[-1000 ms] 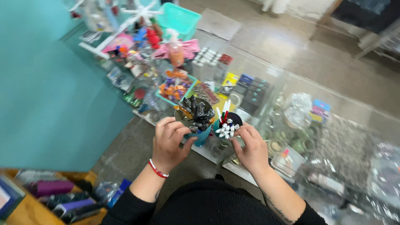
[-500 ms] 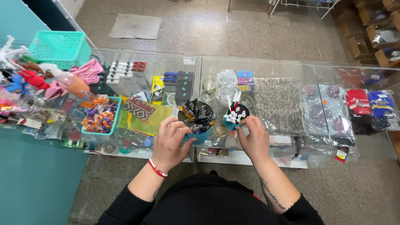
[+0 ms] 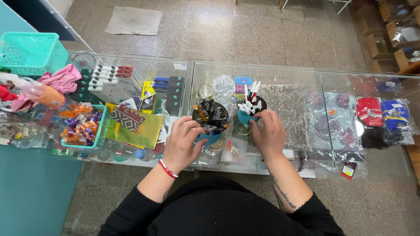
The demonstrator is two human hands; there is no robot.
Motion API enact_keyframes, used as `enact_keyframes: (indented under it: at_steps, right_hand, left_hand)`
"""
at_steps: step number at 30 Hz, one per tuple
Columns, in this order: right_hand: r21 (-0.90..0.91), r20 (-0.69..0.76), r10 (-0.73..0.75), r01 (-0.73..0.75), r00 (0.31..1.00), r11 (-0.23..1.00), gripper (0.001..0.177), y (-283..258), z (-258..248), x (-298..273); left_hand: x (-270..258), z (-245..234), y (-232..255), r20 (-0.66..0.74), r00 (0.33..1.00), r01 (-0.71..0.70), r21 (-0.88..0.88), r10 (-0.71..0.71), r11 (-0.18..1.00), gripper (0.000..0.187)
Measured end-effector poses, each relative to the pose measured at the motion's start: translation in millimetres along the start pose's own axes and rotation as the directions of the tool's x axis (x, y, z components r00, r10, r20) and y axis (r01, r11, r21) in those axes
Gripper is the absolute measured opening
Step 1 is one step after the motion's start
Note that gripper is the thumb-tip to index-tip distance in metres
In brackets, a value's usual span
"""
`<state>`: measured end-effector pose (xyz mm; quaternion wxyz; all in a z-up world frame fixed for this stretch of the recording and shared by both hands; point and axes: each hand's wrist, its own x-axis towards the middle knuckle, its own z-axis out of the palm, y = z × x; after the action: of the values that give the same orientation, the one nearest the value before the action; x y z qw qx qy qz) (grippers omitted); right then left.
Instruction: The person picks up containers of pens and markers from a shelf and places them on a glass counter. They then sort individual pens and highlighters into the different containers.
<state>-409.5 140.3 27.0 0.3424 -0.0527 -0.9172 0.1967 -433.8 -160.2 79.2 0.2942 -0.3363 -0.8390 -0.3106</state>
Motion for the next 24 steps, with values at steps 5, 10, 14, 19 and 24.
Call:
enact_keyframes:
  at_steps: [5, 10, 14, 19, 24]
  right_hand:
    - [-0.017, -0.009, 0.003, -0.003, 1.000, 1.000, 0.029, -6, -5, 4]
    - [-0.079, -0.045, -0.005, 0.002, 0.999, 0.997, 0.031, -17, -10, -2]
    - [0.008, -0.106, -0.126, 0.128, 0.986, 0.992, 0.037, -27, -15, -12]
    - [0.428, 0.138, 0.039, -0.095, 0.990, 0.899, 0.046, -74, -25, -17]
    - [0.563, 0.545, 0.247, -0.568, 0.801, 0.601, 0.102, -119, -35, 1]
  left_hand:
    - [15, 7, 6, 0.016, 1.000, 0.003, -0.049, -0.002, 0.999, 0.024]
    - [13, 23, -8, 0.028, 1.000, 0.010, -0.129, -0.006, 0.992, 0.024]
    - [9, 30, -18, 0.045, 0.999, 0.002, -0.153, 0.005, 0.988, 0.025]
    - [15, 27, -26, 0.065, 0.997, -0.020, -0.213, 0.035, 0.977, 0.024]
    - [33, 14, -19, 0.280, 0.935, 0.329, -0.464, -0.216, 0.823, 0.096]
